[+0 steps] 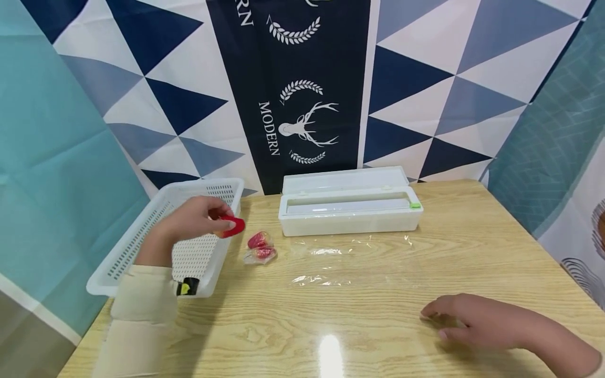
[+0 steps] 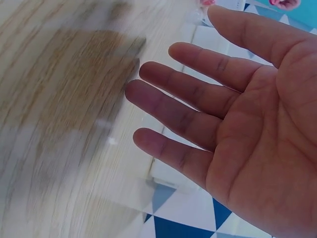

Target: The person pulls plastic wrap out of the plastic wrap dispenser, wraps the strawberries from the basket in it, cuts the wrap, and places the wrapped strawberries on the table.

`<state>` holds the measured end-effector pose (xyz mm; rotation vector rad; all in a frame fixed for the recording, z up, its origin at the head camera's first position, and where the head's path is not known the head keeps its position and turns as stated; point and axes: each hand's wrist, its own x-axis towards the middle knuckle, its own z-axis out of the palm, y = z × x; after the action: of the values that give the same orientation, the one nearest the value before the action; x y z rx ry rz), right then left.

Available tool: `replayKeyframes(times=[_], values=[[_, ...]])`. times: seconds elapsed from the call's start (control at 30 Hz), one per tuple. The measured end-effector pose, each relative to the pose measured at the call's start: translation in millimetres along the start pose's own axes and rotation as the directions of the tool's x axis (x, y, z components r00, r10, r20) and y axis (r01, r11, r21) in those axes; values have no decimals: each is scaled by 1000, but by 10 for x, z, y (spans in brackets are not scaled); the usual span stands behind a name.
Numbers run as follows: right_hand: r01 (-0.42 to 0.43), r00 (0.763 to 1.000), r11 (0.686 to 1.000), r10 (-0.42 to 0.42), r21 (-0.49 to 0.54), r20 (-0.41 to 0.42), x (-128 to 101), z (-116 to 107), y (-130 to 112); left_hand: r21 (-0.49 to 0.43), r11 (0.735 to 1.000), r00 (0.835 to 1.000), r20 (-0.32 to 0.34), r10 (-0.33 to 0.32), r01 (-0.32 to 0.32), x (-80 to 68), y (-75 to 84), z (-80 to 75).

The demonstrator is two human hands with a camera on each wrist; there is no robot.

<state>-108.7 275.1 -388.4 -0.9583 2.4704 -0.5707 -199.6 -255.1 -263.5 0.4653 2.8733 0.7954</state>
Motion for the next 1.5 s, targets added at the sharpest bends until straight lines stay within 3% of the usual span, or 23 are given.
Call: replayKeyframes(times=[0.17, 0.4, 0.63, 0.83, 0.93, 1.07, 1.17, 1.3, 1.5], values=[[36, 999, 999, -36, -17, -32, 39, -14, -31, -37, 990, 990, -30, 135, -136, 99, 212, 359], [3, 999, 1000, -3, 5, -53, 74, -60, -94, -130, 947, 956, -42, 291, -294, 245, 434, 810], [33, 989, 999, -38, -38, -143, 239, -104, -146, -159, 919, 931, -7, 365, -362, 419, 625, 1230], [75, 960, 992, -99, -100, -262, 492, -203, -202, -173, 884, 890, 69, 451, -435, 692, 744, 1631], [69, 948, 992, -100, -109, -304, 661, -242, -239, -176, 893, 892, 118, 437, -415, 827, 801, 1804], [73, 935, 994, -98, -86, -342, 923, -244, -257, -199, 924, 916, 173, 361, -327, 948, 870, 1953], [90, 927, 995, -103, -51, -360, 1108, -204, -250, -238, 925, 917, 201, 344, -295, 1009, 897, 2026], [118, 926, 993, -108, 4, -361, 1260, -144, -249, -253, 918, 905, 223, 362, -305, 1059, 927, 2095], [120, 932, 993, -118, -16, -343, 1345, -115, -244, -187, 935, 913, 226, 340, -301, 1086, 964, 2119]])
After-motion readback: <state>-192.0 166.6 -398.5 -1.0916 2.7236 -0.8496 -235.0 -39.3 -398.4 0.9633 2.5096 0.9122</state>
